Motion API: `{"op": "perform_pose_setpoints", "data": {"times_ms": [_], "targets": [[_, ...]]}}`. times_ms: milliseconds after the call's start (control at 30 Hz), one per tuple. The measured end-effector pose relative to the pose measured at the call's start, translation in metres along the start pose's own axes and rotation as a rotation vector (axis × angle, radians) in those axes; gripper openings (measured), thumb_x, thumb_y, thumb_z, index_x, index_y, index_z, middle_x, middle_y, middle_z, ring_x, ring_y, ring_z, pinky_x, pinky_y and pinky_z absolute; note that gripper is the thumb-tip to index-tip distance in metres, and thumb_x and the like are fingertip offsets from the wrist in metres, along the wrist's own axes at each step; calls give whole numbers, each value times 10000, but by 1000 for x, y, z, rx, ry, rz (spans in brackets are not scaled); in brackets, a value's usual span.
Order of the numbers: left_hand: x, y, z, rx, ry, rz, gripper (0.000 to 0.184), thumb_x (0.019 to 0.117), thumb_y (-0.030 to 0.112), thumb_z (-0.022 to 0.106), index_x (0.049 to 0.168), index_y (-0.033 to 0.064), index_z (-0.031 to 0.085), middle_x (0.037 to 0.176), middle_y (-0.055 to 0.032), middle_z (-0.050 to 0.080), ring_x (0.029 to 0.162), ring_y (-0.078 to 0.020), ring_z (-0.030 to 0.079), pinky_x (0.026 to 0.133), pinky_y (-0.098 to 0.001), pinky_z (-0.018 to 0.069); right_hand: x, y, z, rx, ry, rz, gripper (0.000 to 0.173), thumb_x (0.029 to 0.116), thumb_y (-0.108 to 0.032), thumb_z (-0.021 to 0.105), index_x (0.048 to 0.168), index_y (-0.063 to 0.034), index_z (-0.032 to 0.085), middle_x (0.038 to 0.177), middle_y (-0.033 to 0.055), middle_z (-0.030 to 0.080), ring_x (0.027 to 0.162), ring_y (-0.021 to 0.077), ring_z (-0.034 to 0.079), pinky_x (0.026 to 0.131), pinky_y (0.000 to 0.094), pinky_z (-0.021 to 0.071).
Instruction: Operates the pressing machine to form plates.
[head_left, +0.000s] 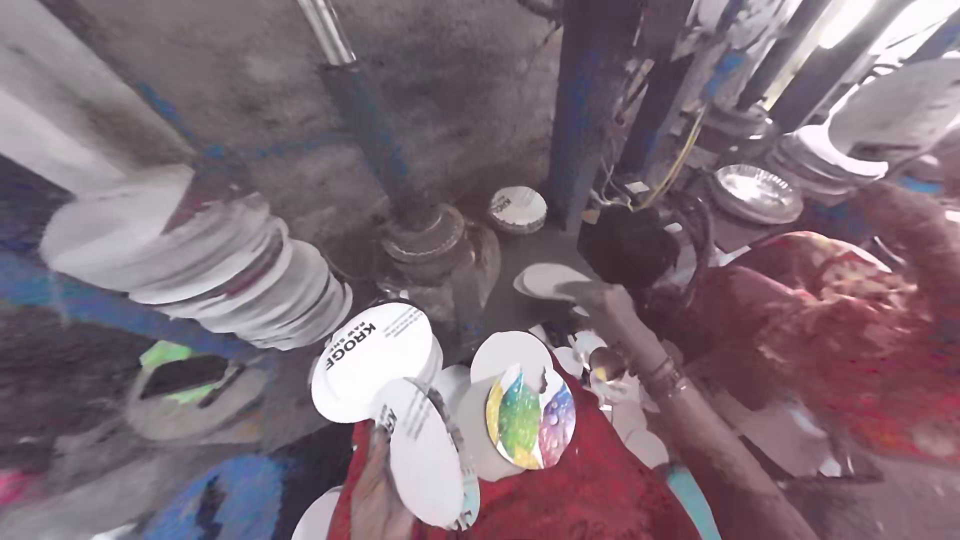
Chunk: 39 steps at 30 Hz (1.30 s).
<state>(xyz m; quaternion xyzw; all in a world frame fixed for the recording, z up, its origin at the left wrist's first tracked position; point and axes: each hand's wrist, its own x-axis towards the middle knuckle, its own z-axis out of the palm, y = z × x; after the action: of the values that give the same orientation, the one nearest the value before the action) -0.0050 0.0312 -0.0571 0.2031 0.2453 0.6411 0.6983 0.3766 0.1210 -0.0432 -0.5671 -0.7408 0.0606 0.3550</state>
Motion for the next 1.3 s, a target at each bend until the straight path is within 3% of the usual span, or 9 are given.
{"op": "perform_pose_setpoints", "data": {"times_ms": [67,167,333,400,600,700,967,1133,1300], "targets": [[0,0,1,8,-40,-10,279,1002,310,603,1217,149,678,1142,-39,743,1067,-131,711,910,-339,606,15,0,-13,227,179,61,212,975,-112,628,1112,43,679,863,154,714,719,225,693,676,423,575],[-2,-3,11,50,4,-24,314,1086,286,407,1191,152,670,1105,-25,753,1032,-110,720,883,-316,616,44,9,-28,538,163,233,338,1002,-140,607,1329,-65,562,1058,96,702,805,133,691,704,321,605],[-4,-3,12,125,147,-12,361,1113,298,302,1222,151,613,1069,-1,751,992,-98,725,850,-315,623,66,53,-11,88,45,567,690,971,-401,697,1483,-6,457,1415,301,541,1246,499,561,1001,666,452],[-5,-3,-9,78,121,16,315,1079,317,457,1251,126,638,1111,-44,741,1036,-143,716,903,-367,602,55,48,-6,73,22,634,797,901,-426,775,1513,-48,434,1435,295,528,1276,508,535,1005,681,449],[-6,-1,11,291,186,85,316,1114,232,326,1270,121,579,1110,32,717,1016,-39,688,871,-232,593,85,74,34,48,-219,399,1056,737,-396,901,1571,-44,358,1591,261,364,1470,438,348,1157,671,305],[-6,0,8,141,82,74,279,1090,249,420,1223,137,638,1109,3,736,1008,-74,708,874,-269,606,91,53,27,-99,-234,583,960,753,-405,899,1481,33,453,1486,349,423,1347,535,442,1002,701,439],[1,4,2,-107,-14,-16,251,1020,275,573,1138,86,690,978,-64,758,833,-130,749,713,-299,642,60,48,34,-164,149,508,594,858,-335,800,1283,45,632,1329,311,573,1307,516,469,1055,716,324],[0,4,7,0,133,33,396,1113,265,286,1107,112,651,926,-25,748,797,-80,732,662,-250,630,43,56,42,459,582,323,382,940,-139,665,1212,57,481,1034,130,623,903,137,656,816,316,578],[0,3,4,88,133,39,427,1116,280,259,1143,166,670,963,18,763,828,-59,737,681,-245,632,25,34,31,689,560,294,299,1063,-208,511,1327,-85,442,1024,15,633,824,42,652,734,253,583]]}}
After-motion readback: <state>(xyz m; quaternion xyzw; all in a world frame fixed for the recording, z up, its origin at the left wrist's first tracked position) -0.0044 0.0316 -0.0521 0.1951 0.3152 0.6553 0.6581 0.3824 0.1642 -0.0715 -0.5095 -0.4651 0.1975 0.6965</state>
